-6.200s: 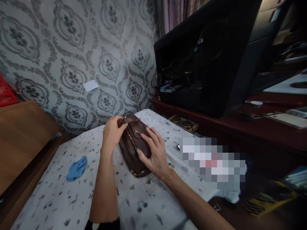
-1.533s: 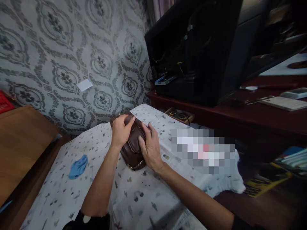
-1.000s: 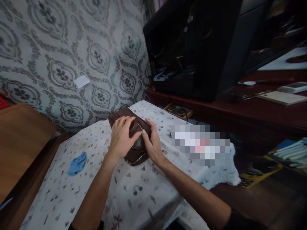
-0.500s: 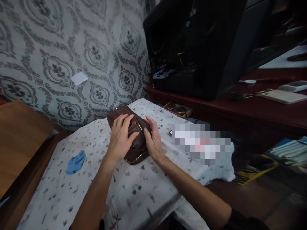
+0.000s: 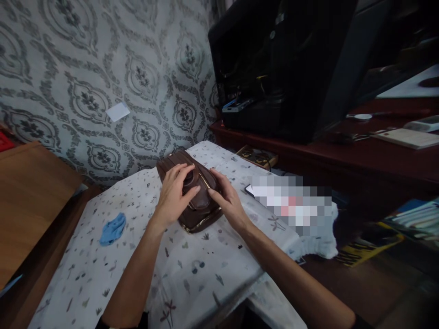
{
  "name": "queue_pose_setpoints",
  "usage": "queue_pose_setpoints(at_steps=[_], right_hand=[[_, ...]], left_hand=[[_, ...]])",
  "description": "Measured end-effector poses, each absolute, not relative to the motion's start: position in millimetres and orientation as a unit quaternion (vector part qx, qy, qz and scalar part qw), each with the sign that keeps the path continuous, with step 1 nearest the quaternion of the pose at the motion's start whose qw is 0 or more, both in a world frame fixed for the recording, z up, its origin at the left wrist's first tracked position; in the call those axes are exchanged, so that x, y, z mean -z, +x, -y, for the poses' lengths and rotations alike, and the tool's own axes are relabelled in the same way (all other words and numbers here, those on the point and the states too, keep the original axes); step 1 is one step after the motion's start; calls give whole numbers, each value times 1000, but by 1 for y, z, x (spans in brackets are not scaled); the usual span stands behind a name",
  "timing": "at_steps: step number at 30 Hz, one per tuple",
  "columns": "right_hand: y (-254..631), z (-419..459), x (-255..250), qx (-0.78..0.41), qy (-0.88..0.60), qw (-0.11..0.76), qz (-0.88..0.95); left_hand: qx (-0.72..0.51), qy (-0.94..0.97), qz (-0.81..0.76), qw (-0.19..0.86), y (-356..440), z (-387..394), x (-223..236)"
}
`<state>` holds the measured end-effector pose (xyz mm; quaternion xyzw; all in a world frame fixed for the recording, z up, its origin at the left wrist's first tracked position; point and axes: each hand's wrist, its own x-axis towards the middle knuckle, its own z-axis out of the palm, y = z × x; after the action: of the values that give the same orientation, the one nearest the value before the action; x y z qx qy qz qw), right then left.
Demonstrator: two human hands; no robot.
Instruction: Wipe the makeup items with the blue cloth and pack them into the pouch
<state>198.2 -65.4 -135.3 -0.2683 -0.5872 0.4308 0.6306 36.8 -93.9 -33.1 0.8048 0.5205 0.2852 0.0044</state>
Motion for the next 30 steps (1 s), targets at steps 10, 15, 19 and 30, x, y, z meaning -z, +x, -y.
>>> queue_pose_setpoints(at_steps=[10, 15, 19, 30], right_hand=[[193, 69, 139, -318, -275, 638, 646], [191, 67, 144, -293, -292, 639, 648], [191, 67, 145, -278, -303, 636, 653], [192, 71, 143, -260, -318, 622, 667]], left_hand=[[-326, 765, -548, -90, 50, 77, 20], [-386, 740, -549, -43, 59, 63, 7], [-439, 706, -556, 14, 61, 58, 7], [-462, 725, -503, 89, 58, 67, 10]])
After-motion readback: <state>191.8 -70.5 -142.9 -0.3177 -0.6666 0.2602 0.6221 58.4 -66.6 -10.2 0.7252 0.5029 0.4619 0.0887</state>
